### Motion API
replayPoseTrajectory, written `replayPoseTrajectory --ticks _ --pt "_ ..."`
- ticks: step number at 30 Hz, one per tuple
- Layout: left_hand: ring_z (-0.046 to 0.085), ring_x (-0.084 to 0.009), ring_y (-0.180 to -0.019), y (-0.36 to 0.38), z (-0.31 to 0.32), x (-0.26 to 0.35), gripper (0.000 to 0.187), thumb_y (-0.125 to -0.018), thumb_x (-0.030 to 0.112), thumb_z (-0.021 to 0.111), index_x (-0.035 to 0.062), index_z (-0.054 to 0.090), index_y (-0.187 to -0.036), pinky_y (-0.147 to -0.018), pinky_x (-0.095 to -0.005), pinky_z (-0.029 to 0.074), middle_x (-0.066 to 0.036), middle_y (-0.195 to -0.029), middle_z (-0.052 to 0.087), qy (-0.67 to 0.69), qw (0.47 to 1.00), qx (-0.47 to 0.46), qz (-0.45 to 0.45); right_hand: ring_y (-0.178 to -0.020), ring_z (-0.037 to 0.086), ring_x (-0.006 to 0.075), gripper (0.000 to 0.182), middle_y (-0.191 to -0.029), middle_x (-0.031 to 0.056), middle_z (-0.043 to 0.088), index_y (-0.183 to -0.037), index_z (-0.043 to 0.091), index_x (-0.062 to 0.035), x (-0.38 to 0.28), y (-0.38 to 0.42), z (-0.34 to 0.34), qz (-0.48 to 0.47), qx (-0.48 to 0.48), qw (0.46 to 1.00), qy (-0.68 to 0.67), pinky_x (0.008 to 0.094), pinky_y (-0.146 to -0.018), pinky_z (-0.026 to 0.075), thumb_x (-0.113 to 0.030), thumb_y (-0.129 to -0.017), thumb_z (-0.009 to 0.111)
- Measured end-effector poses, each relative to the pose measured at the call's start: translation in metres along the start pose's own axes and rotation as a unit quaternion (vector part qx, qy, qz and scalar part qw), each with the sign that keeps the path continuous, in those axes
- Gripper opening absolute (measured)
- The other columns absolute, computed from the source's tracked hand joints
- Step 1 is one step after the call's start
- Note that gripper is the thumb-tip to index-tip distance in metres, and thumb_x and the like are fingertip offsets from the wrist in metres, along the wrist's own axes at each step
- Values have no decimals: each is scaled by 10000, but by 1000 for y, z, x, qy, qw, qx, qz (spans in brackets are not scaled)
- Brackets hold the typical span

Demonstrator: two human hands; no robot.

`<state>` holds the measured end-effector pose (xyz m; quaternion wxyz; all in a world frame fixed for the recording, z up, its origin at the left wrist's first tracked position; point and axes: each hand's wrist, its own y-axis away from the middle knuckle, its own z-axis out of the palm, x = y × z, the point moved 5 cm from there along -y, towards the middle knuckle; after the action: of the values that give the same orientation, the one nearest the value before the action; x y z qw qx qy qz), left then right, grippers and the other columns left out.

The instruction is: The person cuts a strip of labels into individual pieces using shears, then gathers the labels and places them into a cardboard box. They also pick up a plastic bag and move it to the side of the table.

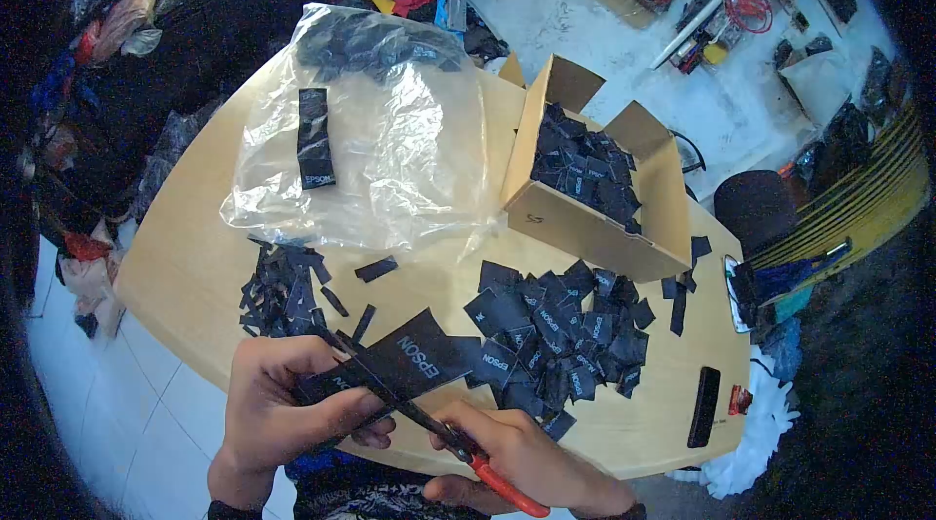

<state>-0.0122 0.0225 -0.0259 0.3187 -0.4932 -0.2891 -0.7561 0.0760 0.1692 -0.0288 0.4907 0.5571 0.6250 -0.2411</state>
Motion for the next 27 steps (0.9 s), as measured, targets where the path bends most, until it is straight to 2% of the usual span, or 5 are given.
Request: replayPoseTrajectory --ticks 2,4,5,19,27 --pt "649 -235 -623 2 0 1 90 -753 -63 615 -87 533 -722 -562 -321 562 -209 -715 627 23 999 24 -8 -585 478 126 438 -675 60 498 -968 487 -32 2 0 2 -9 13 1000 2 260 -534 403 -382 -776 668" --pt "650 -246 -632 3 0 1 92 -749 -72 612 -89 529 -712 -567 -335 566 -215 -721 626 30 999 20 -20 -519 441 77 596 -642 -1 464 -926 498 -28 5 0 1 -6 41 999 -5 210 -481 354 -578 -726 611" --pt "650 -246 -632 3 0 2 92 -749 -72 612 -89 529 -712 -567 -335 566 -215 -721 626 30 999 19 -19 -519 441 77 596 -642 -1 464 -926 498 -28 4 -1 2 -6 41 999 -5 210 -481 354 -578 -726 611" --pt "650 -231 -639 2 1 2 94 -735 -69 632 -106 546 -738 -551 -309 565 -216 -725 627 38 999 29 -6 -469 427 117 452 -566 20 453 -938 552 -15 -2 -3 -3 -38 77 996 39 235 -449 359 -352 -703 739" --pt "649 -222 -625 0 0 2 97 -741 -54 633 -95 547 -723 -544 -301 560 -210 -715 629 35 999 13 8 -451 431 129 426 -537 22 443 -918 562 -25 -3 -5 -4 -26 72 995 67 246 -435 353 -344 -700 741"
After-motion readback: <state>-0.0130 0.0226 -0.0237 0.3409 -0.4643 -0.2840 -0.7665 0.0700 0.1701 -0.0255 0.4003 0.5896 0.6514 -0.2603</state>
